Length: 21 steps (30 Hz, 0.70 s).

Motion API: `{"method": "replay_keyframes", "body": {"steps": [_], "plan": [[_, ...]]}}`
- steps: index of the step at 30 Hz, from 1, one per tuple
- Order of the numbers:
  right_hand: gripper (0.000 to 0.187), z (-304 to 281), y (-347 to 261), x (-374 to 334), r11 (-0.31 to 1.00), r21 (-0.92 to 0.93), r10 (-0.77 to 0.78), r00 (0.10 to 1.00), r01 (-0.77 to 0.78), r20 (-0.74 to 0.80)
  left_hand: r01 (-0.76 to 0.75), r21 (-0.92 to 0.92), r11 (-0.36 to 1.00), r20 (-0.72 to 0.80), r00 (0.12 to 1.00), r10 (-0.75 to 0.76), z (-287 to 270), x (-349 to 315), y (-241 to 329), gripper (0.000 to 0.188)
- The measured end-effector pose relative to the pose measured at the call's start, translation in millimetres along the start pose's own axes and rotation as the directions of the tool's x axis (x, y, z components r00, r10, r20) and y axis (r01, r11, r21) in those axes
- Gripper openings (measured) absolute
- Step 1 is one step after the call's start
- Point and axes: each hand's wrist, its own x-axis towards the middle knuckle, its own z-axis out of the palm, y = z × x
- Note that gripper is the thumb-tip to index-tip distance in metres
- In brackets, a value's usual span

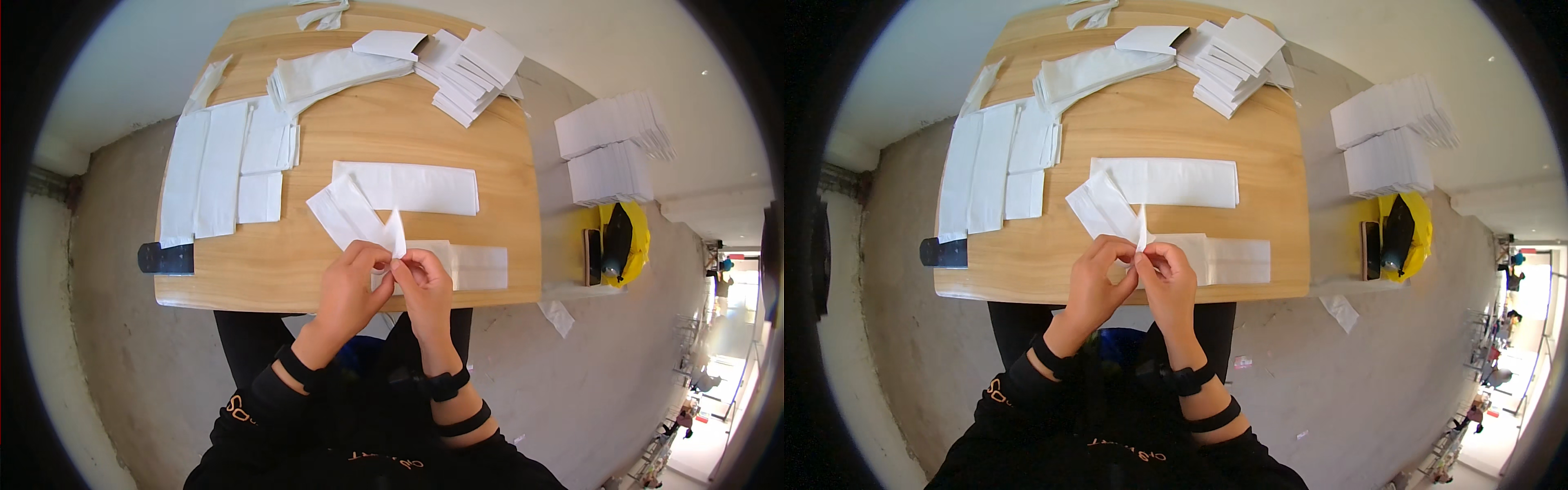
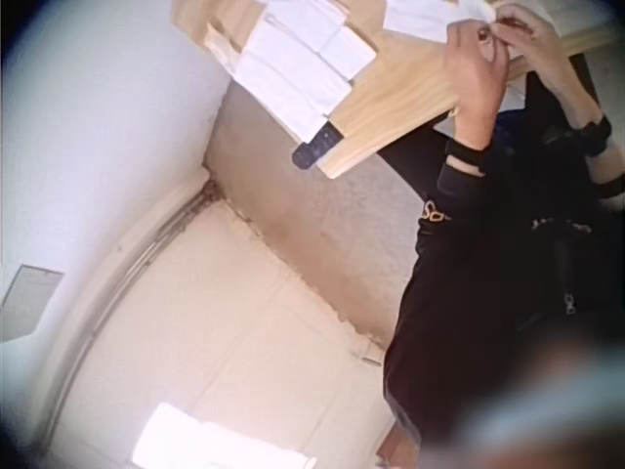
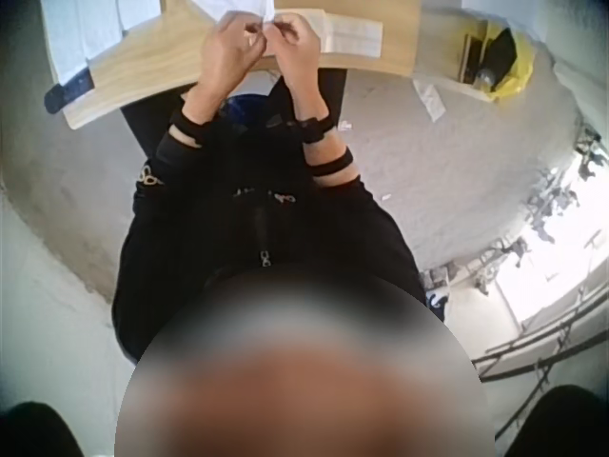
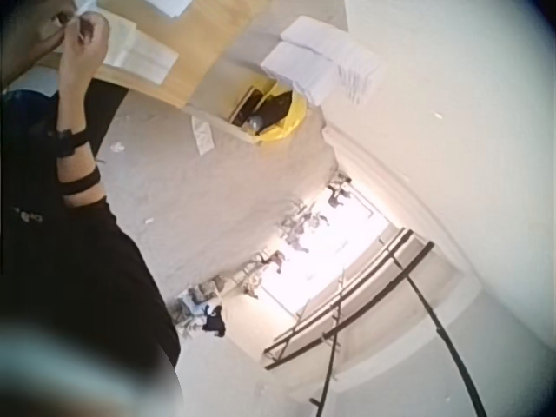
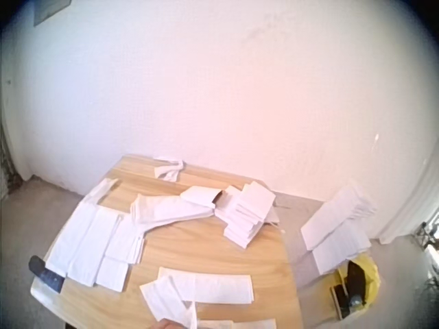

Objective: Folding white fabric or material masks at a table.

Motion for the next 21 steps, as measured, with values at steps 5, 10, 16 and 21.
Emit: {"method": "replay_keyframes", "body": {"steps": [5, 10, 16, 21], "plan": [[0.009, -4, -2, -9, 0.985, -0.161, -0.068, 0.998, 0.068, 0.006, 0.168, -0.197, 0.966, -0.006, 0.985, -0.173, -5, -14, -1, 0.019], [0.009, -1, -2, -19, 0.960, -0.216, -0.183, 0.983, 0.181, 0.011, 0.066, -0.103, 0.992, -0.041, 0.997, -0.071, -7, -15, 2, 0.016], [0.010, 1, -4, -24, 0.858, -0.432, -0.282, 0.958, 0.279, 0.057, 0.108, -0.095, 0.990, -0.014, 0.994, -0.109, -11, -18, 6, 0.008], [0.007, -2, -5, -26, 0.938, -0.302, -0.186, 0.982, 0.173, -0.016, 0.132, -0.128, 0.983, -0.035, 0.990, -0.138, -10, -20, 3, 0.007]]}}
